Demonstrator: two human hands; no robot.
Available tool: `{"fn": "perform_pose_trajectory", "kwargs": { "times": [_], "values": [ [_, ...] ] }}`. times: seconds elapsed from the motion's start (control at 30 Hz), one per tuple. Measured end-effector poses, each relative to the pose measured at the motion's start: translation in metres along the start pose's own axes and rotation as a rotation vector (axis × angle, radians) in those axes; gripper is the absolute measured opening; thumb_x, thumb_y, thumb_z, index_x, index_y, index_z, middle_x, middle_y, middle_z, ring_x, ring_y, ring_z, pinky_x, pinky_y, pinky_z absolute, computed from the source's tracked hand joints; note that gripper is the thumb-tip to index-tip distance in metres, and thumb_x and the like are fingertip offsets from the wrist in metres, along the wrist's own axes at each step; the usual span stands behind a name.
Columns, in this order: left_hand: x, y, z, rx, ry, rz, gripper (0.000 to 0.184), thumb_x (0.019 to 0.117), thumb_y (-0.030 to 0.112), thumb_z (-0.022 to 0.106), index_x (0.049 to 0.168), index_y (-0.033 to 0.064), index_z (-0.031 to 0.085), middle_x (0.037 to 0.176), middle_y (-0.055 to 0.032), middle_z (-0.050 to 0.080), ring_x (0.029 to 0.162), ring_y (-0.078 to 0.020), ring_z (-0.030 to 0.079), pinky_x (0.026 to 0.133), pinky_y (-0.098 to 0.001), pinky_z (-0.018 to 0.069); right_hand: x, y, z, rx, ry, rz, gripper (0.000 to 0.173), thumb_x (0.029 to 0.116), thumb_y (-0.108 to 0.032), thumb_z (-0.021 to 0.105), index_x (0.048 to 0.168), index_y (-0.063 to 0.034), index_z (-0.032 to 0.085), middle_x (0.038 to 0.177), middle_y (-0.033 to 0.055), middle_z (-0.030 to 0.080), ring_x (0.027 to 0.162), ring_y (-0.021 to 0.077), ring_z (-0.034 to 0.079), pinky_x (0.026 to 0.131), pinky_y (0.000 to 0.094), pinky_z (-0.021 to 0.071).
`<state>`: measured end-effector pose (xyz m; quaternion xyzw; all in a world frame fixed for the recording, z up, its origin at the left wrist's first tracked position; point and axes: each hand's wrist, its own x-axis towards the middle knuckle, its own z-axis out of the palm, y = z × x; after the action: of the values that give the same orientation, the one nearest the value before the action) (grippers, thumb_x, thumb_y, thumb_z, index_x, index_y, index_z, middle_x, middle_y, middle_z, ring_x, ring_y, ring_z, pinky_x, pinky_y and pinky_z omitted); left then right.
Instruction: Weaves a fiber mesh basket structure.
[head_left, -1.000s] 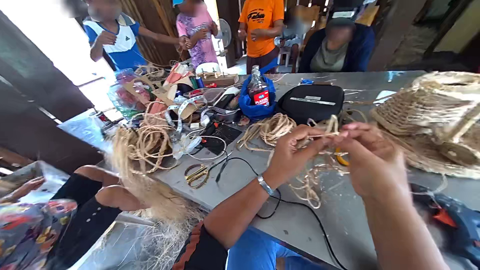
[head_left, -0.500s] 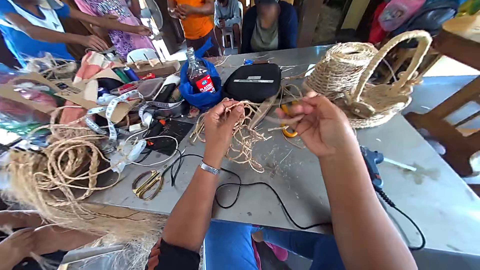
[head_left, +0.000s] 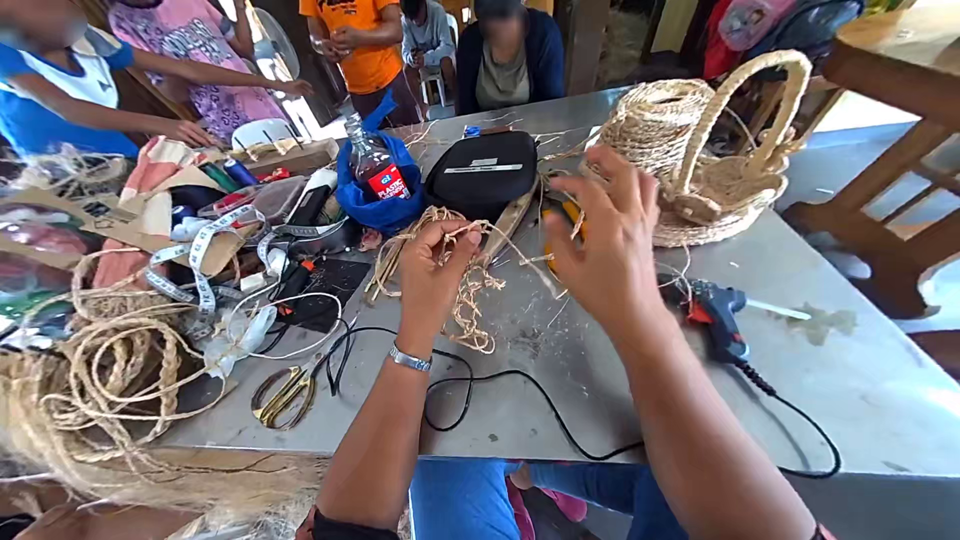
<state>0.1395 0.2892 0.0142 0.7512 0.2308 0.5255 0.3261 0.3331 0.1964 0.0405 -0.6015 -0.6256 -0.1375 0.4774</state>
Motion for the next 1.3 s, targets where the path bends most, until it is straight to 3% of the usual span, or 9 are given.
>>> {"fn": "perform_pose_trajectory", "kwargs": {
  "times": [0.13, 0.23, 0.33, 0.47, 0.63, 0.73, 1.07, 1.23, 1.3],
  "values": [
    [-0.007, 0.008, 0.008, -0.075, -0.091, 0.006, 0.019, 0.0969, 0.007, 0.068, 0.115, 0.0035, 0.067, 0.102, -0.0041, 0.071, 0.085, -0.0103, 0.069, 0.078, -0.0275, 0.0608, -0.003, -0.016, 0.019, 0.313, -0.020, -0.200, 0.032, 0.1016, -0.014, 0.062, 0.130, 0.0005, 0.062, 0.127, 0.0141, 0.067, 0.119, 0.0260, 0.063, 0.103, 0.0449, 0.0507],
    [-0.008, 0.011, 0.007, -0.196, -0.171, -0.072, 0.018, 0.0965, 0.003, 0.065, 0.114, 0.0044, 0.069, 0.100, -0.0019, 0.071, 0.085, -0.0082, 0.069, 0.078, -0.0257, 0.0600, -0.007, -0.016, 0.025, 0.451, -0.061, -0.185, 0.018, 0.0987, -0.005, 0.065, 0.116, 0.0005, 0.069, 0.107, 0.0121, 0.069, 0.093, 0.0147, 0.070, 0.083, 0.0286, 0.0609],
    [-0.009, 0.011, 0.003, -0.338, -0.209, -0.160, 0.017, 0.1020, 0.012, 0.059, 0.111, 0.0075, 0.072, 0.095, 0.0002, 0.073, 0.083, -0.0072, 0.070, 0.079, -0.0246, 0.0594, -0.008, -0.014, 0.017, 0.516, -0.108, -0.109, 0.012, 0.0970, -0.003, 0.067, 0.107, -0.0013, 0.073, 0.106, 0.0103, 0.069, 0.085, 0.0101, 0.070, 0.075, 0.0237, 0.0616],
    [-0.007, 0.010, 0.003, -0.254, -0.184, -0.067, 0.019, 0.1060, 0.017, 0.054, 0.109, 0.0073, 0.070, 0.092, 0.0006, 0.070, 0.082, -0.0076, 0.068, 0.078, -0.0254, 0.0587, -0.007, -0.010, 0.014, 0.530, -0.118, -0.105, 0.011, 0.0965, -0.003, 0.068, 0.106, -0.0025, 0.073, 0.107, 0.0108, 0.064, 0.085, 0.0102, 0.068, 0.073, 0.0222, 0.0607],
    [-0.009, 0.009, 0.006, -0.064, -0.080, 0.055, 0.019, 0.1081, 0.019, 0.051, 0.112, 0.0085, 0.066, 0.089, 0.0013, 0.065, 0.076, -0.0053, 0.062, 0.069, -0.0194, 0.0529, -0.004, -0.007, 0.017, 0.598, -0.144, -0.049, 0.012, 0.0972, -0.005, 0.068, 0.107, -0.0035, 0.074, 0.099, 0.0071, 0.069, 0.081, 0.0088, 0.069, 0.073, 0.0223, 0.0615],
    [-0.008, 0.008, 0.005, -0.036, -0.043, 0.099, 0.021, 0.1092, 0.021, 0.049, 0.113, 0.0078, 0.065, 0.090, 0.0001, 0.063, 0.077, -0.0064, 0.061, 0.070, -0.0200, 0.0519, -0.004, -0.006, 0.014, 0.654, -0.196, 0.002, 0.012, 0.0967, -0.004, 0.068, 0.107, -0.0041, 0.074, 0.098, 0.0059, 0.070, 0.082, 0.0095, 0.070, 0.074, 0.0239, 0.0619],
    [-0.008, 0.013, 0.006, -0.087, -0.014, 0.135, 0.022, 0.1101, 0.020, 0.045, 0.116, 0.0059, 0.062, 0.094, -0.0008, 0.065, 0.082, -0.0081, 0.064, 0.076, -0.0238, 0.0556, -0.003, -0.010, 0.007, 0.776, -0.315, 0.078, 0.021, 0.0921, -0.001, 0.073, 0.113, -0.0039, 0.070, 0.106, 0.0054, 0.073, 0.092, 0.0128, 0.073, 0.081, 0.0283, 0.0643],
    [-0.008, 0.014, 0.008, -0.111, -0.017, 0.142, 0.023, 0.1108, 0.020, 0.043, 0.117, 0.0067, 0.061, 0.094, -0.0004, 0.064, 0.083, -0.0082, 0.063, 0.076, -0.0240, 0.0547, -0.003, -0.008, 0.006, 0.725, -0.276, 0.040, 0.017, 0.0917, -0.003, 0.075, 0.107, -0.0047, 0.070, 0.099, 0.0039, 0.074, 0.085, 0.0116, 0.074, 0.075, 0.0273, 0.0649],
    [-0.007, 0.017, 0.004, -0.166, -0.083, 0.104, 0.021, 0.1085, 0.020, 0.049, 0.120, 0.0072, 0.062, 0.096, -0.0008, 0.065, 0.084, -0.0089, 0.064, 0.075, -0.0244, 0.0555, -0.002, -0.007, 0.004, 0.720, -0.235, 0.043, 0.015, 0.0918, -0.003, 0.074, 0.106, -0.0041, 0.069, 0.096, 0.0045, 0.074, 0.081, 0.0125, 0.073, 0.072, 0.0277, 0.0648]
  ]
}}
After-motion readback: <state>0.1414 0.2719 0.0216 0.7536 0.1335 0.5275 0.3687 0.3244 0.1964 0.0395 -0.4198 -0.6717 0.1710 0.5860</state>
